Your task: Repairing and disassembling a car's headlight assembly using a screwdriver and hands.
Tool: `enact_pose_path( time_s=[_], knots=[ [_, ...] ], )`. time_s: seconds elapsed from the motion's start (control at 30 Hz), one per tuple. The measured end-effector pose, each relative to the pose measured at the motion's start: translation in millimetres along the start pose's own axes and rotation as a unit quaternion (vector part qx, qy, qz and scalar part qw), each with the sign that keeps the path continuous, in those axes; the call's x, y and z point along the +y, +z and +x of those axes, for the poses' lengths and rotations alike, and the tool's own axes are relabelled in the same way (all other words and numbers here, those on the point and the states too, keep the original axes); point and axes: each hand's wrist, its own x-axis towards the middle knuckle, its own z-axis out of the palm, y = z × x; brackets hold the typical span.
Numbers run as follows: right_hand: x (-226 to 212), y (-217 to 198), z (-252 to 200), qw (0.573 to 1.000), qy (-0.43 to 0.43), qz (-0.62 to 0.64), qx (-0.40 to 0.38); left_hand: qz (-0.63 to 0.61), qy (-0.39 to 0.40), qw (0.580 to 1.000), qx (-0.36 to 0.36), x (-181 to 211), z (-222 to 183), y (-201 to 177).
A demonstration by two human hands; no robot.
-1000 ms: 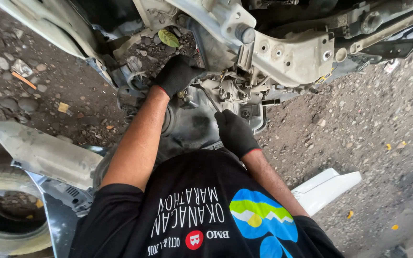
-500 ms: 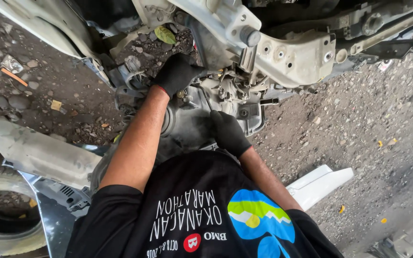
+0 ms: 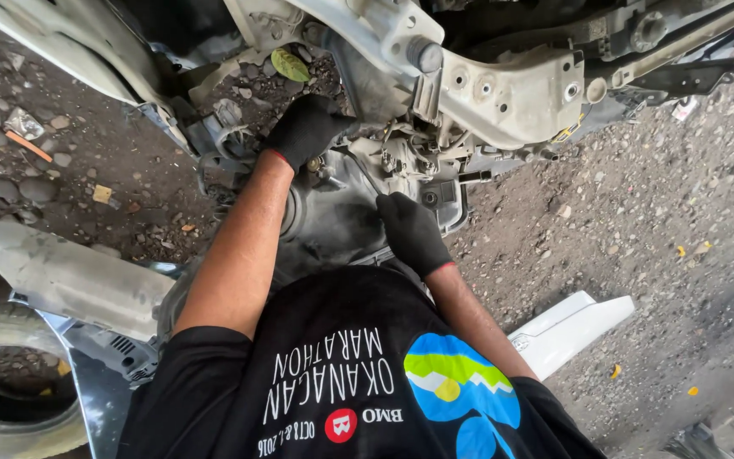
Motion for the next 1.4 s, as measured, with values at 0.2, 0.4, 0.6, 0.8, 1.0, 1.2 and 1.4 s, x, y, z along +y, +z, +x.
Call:
enact_pose_path(
  time_s=[0.2,0.4,0.6,0.8,1.0,1.2,1.4],
  knots=[
    [-2,6,5,0.998,-0.039,-0.035,0.034,0.05,0.105,0.993,0.017,-25,8,16],
    [10,19,8,0.993,-0.015,-0.097,0.062,-0.007,0.014,1.0,0.013,-10,5,7],
    [27,37,17,0.996,0.014,0.075,-0.035,0.064,0.069,0.996,0.008,-3,0,0],
    [10,19,11,0.989,-0.086,0.038,-0.116,-0.009,-0.017,1.0,0.0,22,-10,-15],
    [39,21,24,0.967,-0.246,-0.034,-0.056,-0.041,-0.029,0.999,-0.016,13,-6,-11],
    [-17,-32,3,0.973,-0.014,0.09,-0.212,-0.032,0.035,0.999,0.016,-2,0,0],
    [-33,-25,5,0.957,0.162,0.192,-0.146,0.043,0.005,0.999,-0.009,12,-2,-6]
  ],
)
